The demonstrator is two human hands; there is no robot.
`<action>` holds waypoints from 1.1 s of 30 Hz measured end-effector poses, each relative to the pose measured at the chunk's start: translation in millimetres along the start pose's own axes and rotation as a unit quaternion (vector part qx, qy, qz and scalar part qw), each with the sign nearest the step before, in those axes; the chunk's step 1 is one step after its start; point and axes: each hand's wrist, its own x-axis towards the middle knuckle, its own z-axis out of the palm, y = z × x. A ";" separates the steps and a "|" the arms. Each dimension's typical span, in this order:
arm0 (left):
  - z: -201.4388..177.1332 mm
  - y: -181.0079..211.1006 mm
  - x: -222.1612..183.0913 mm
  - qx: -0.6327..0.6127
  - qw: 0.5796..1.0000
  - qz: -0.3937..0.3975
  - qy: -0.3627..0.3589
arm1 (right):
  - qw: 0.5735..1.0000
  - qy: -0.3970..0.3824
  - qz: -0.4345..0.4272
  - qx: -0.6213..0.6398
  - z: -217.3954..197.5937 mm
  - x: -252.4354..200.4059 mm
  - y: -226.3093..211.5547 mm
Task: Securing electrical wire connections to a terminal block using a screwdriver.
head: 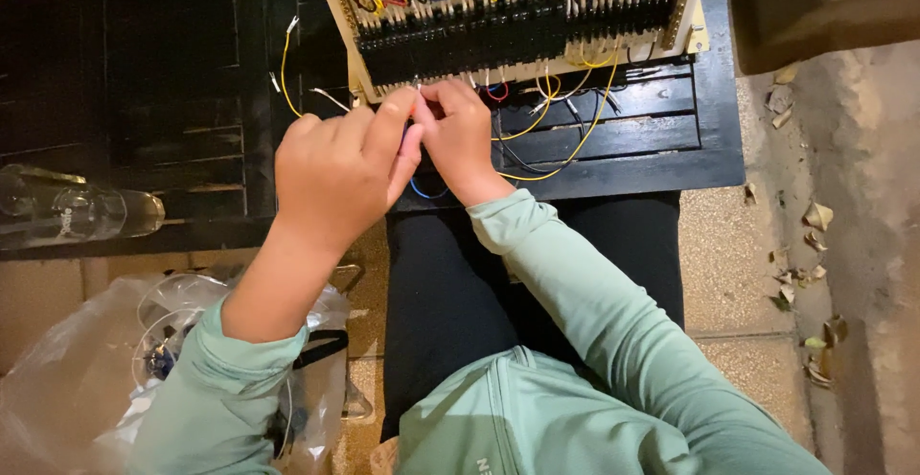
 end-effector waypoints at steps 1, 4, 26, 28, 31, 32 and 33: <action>0.0 1.4 -0.7 0.000 1.000 0.000 -0.001 | 1.000 0.000 0.001 0.000 1.1 -0.9 0.0; -7.6 6.7 5.6 0.001 1.000 -0.007 0.009 | 1.000 0.005 0.001 0.005 0.0 -2.2 -1.9; -20.7 3.8 2.3 -0.092 0.984 -0.146 -0.046 | 0.998 -0.033 0.046 -0.016 -9.4 5.2 -20.2; -22.4 4.0 1.2 -0.093 0.984 -0.150 -0.035 | 0.998 -0.033 0.042 -0.015 -8.9 5.3 -19.4; -28.6 2.5 0.9 -0.084 0.987 -0.137 -0.012 | 0.998 -0.041 0.048 -0.008 -6.7 3.4 -17.6; -30.3 -0.1 1.4 -0.096 0.984 -0.148 -0.004 | 0.998 -0.041 0.039 -0.014 -6.5 3.7 -17.2; -32.2 -2.3 2.5 -0.108 0.981 -0.160 0.004 | 0.999 -0.040 0.030 -0.019 -6.8 4.3 -16.9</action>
